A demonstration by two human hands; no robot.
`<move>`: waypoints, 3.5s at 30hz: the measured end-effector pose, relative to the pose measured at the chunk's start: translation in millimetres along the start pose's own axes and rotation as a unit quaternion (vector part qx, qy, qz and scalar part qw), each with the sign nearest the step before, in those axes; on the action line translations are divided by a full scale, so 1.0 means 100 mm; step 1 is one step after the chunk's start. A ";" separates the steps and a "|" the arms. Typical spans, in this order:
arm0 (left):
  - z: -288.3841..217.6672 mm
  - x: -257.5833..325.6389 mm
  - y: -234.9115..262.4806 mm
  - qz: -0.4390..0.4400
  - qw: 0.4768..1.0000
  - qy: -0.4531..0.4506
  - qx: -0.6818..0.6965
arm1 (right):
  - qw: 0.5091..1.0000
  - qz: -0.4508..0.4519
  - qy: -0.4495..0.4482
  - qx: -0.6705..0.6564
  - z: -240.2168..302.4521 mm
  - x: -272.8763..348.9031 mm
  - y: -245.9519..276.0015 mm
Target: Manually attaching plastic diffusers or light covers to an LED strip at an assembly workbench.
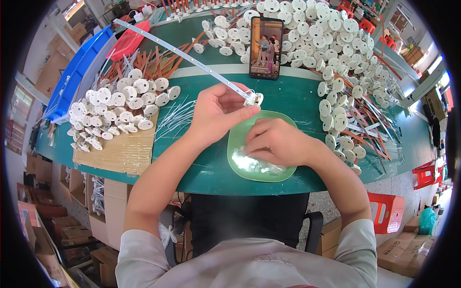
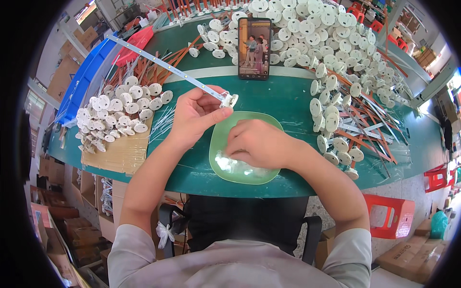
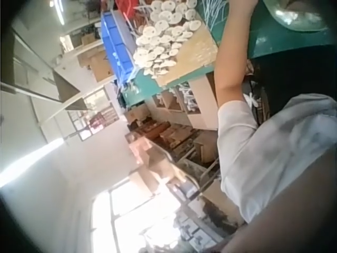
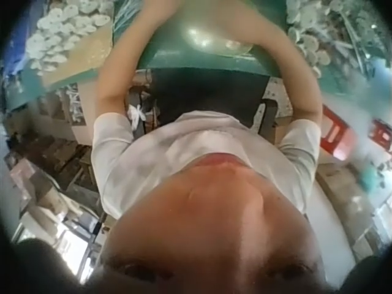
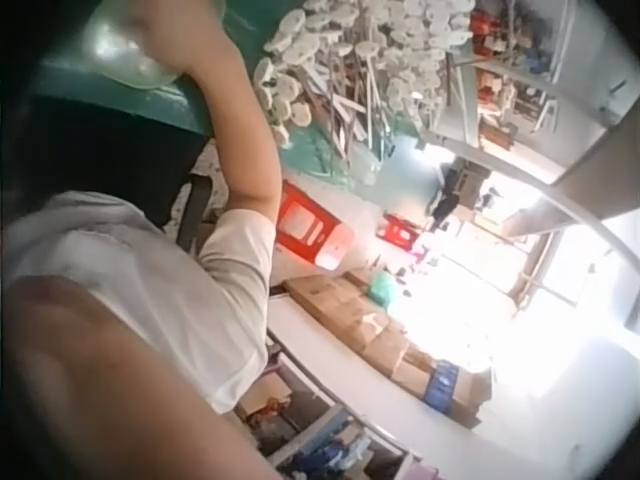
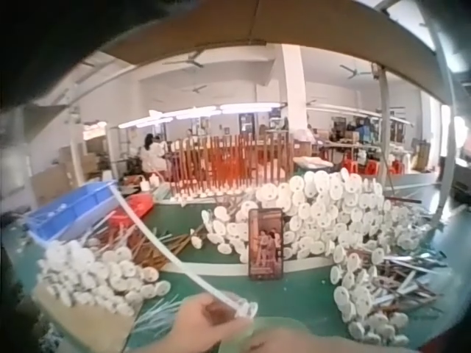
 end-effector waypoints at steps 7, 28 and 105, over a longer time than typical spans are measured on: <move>0.02 0.00 0.00 0.006 1.000 -0.003 0.009 | 0.995 -0.090 -0.037 -0.025 0.07 -0.04 0.06; -0.01 0.03 -0.04 0.012 0.992 -0.057 -0.109 | 0.989 -0.140 0.002 0.037 -0.01 -0.02 0.04; -0.03 0.09 -0.05 0.094 0.979 -0.080 0.163 | 0.899 -0.425 -0.089 -0.054 -0.01 -0.02 0.04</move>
Point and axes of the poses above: each hand's wrist, its own x-axis away from the middle knuckle, its own y-axis out of the back of the hand, z = x × y, the point moved 2 cm from there along -x, towards the middle knuckle, and after that the axes turned 4 degrees about y, right-handed, at the moved point
